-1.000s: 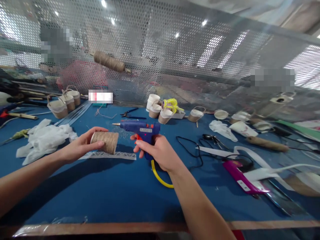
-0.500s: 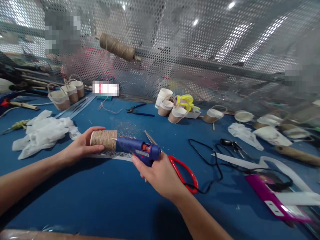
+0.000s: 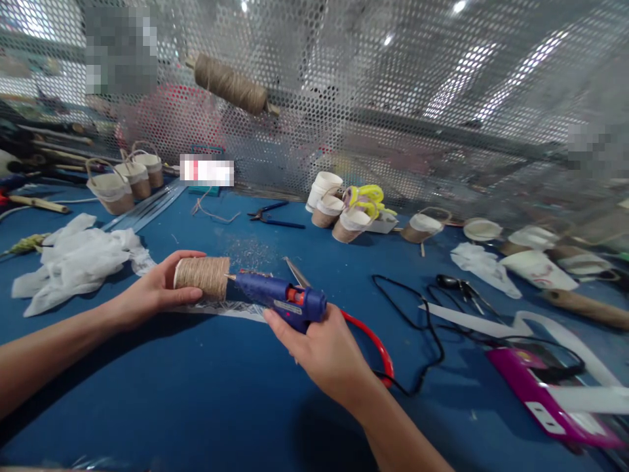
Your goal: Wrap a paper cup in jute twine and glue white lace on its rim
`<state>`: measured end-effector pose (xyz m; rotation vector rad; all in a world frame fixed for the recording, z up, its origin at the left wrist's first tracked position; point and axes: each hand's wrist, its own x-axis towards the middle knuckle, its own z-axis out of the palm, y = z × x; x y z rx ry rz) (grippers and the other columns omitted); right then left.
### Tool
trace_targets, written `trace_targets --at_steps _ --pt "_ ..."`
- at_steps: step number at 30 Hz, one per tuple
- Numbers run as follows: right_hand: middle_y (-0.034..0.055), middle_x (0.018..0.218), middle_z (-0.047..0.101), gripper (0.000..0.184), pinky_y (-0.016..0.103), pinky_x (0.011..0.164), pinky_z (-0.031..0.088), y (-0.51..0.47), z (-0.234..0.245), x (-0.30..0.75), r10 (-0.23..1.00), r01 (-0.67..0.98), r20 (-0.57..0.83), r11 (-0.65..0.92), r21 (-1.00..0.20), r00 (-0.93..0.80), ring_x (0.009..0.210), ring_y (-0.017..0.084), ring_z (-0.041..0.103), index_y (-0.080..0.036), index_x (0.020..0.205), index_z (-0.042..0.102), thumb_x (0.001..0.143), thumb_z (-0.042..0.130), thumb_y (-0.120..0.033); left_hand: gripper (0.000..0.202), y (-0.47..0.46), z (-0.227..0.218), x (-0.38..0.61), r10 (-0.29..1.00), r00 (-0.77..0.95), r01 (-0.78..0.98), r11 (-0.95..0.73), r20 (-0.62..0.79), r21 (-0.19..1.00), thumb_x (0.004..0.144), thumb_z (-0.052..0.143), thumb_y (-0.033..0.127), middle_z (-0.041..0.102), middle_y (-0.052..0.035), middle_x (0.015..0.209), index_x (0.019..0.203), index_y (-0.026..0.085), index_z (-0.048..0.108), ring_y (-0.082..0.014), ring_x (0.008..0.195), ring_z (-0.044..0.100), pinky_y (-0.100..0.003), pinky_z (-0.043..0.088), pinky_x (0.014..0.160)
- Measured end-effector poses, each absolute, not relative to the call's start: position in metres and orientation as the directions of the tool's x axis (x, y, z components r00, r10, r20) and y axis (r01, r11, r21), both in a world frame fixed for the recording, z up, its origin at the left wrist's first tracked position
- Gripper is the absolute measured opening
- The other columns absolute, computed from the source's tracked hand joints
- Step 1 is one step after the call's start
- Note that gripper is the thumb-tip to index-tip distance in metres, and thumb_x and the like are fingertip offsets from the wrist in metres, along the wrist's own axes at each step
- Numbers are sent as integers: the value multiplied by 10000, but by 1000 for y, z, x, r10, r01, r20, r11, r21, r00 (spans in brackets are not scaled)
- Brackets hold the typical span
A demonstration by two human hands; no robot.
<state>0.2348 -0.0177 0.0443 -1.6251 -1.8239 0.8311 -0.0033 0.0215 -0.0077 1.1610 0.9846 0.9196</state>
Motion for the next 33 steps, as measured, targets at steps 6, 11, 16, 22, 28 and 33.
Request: trace_targets --at_steps 6,11,16,22,28,33 --pt "-58 337 429 74 277 373 368 -18 45 234 984 626 27 132 -769 -175 356 153 472 -250 672 608 724 596 -302 567 22 -7 -4 942 308 -77 167 -136 983 615 704 216 569 -48 1050 1104 207 417 -172 894 575 -278 456 762" --pt "-43 360 460 76 279 399 399 -18 44 235 988 654 36 127 -746 -151 434 180 539 -250 669 606 716 613 -309 564 21 -5 -3 947 293 -73 159 -132 985 607 711 219 576 -55 1044 1096 205 430 -188 903 583 -280 465 741" --pt "-48 333 438 234 282 390 409 -17 43 236 993 667 -21 63 -743 -117 340 145 472 -254 534 496 718 605 -348 584 21 -6 -3 942 300 -65 180 -153 982 607 713 216 583 -55 1019 1114 209 423 -192 869 593 -276 469 693" --pt "-37 332 439 324 263 375 423 -18 45 234 993 672 -67 15 -740 -96 313 124 452 -248 482 418 715 593 -390 570 21 -5 -3 941 311 -72 163 -133 984 605 709 198 572 -41 1013 1101 207 428 -169 856 575 -252 461 680" --pt "-42 326 435 380 247 375 431 -17 43 237 979 652 -124 11 -758 -161 313 113 452 -235 449 403 729 572 -428 575 20 -5 -3 939 313 -76 176 -145 981 602 707 208 580 -52 1064 1105 219 428 -195 908 579 -282 466 712" --pt "-33 341 444 438 253 432 446 -14 42 239 973 649 -96 65 -758 -210 339 107 459 -229 427 389 766 532 -467 558 19 -4 -2 937 318 -103 185 -144 977 584 712 173 599 -42 1027 1075 222 451 -193 893 590 -287 471 732"
